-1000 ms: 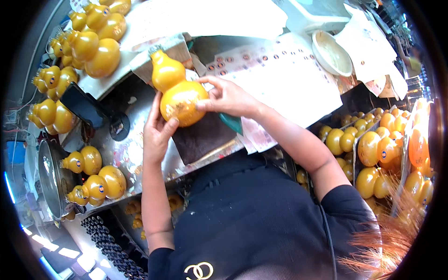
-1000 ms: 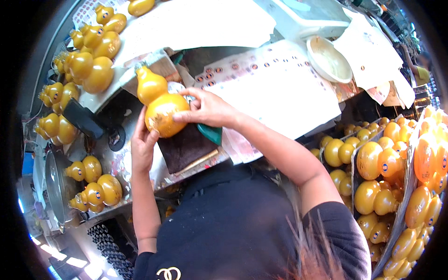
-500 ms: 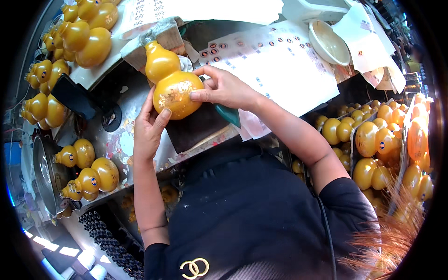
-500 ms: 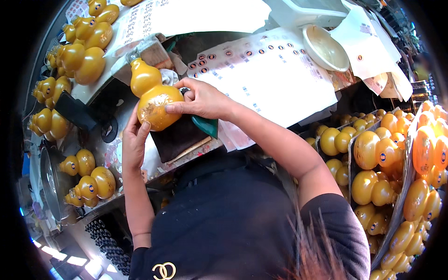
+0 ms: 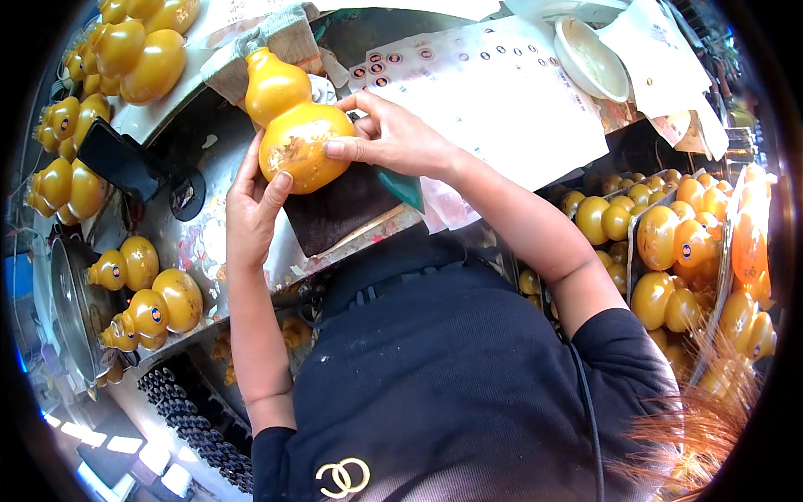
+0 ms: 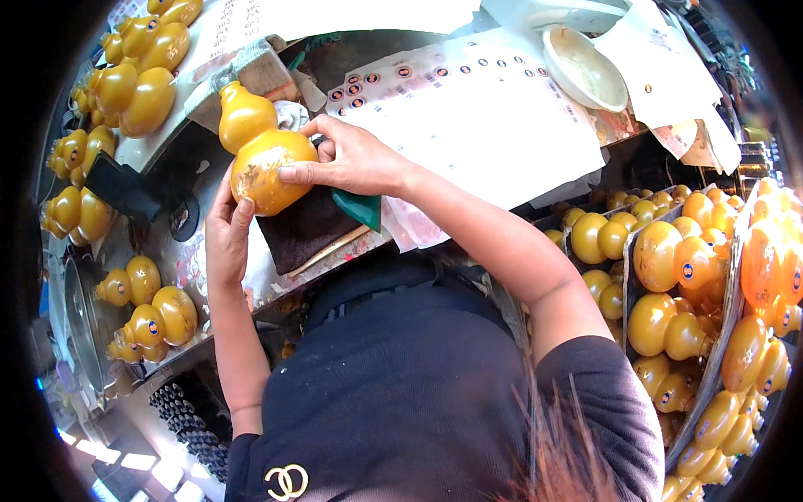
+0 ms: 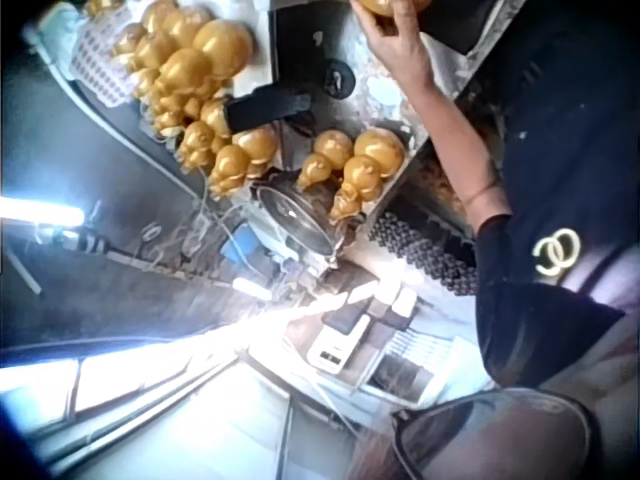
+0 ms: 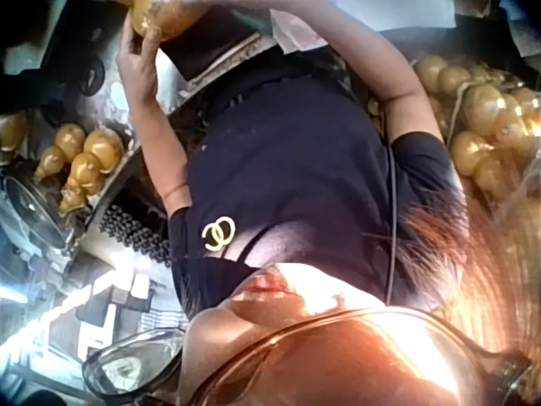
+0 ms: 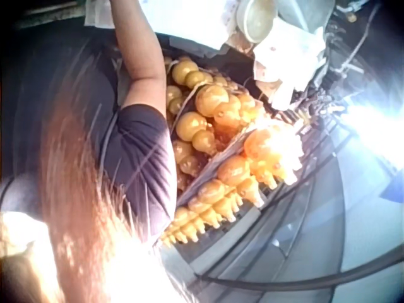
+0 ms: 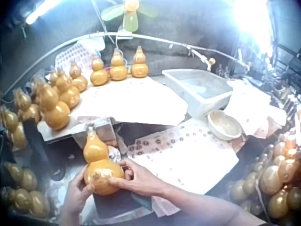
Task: The person repeatedly picks up yellow gourd-shaped objects, rubs their surfaces with a green pad, and places them back on a metal tray. The person handles the gourds one at a time, rotating them to cover different areas before returning them to the tray.
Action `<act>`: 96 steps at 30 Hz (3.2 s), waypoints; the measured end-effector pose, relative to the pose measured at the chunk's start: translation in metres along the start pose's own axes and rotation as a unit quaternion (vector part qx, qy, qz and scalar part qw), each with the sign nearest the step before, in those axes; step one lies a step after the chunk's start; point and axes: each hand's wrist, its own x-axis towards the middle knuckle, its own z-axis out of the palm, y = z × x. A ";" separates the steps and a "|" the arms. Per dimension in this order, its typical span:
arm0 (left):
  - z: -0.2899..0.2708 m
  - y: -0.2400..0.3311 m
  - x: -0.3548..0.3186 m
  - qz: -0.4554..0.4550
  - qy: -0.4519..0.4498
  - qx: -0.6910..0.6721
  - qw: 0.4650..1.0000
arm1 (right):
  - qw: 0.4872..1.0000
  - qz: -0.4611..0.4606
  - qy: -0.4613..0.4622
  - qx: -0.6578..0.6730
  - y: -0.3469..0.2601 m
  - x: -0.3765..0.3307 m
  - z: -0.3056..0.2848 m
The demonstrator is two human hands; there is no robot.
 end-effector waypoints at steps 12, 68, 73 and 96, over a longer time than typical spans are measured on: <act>-0.003 -0.002 0.001 -0.002 0.003 0.014 1.000 | 1.000 0.001 0.013 0.017 0.001 -0.005 0.007; 0.019 0.007 0.012 -0.046 0.026 0.009 0.999 | 0.992 0.104 -0.012 -0.066 -0.025 0.012 -0.009; 0.009 -0.011 0.010 -0.042 0.048 -0.041 0.997 | 0.996 0.093 0.005 -0.017 -0.015 0.014 -0.005; 0.015 -0.001 0.011 -0.044 0.071 -0.103 0.991 | 0.998 0.061 0.007 -0.034 -0.011 0.012 0.005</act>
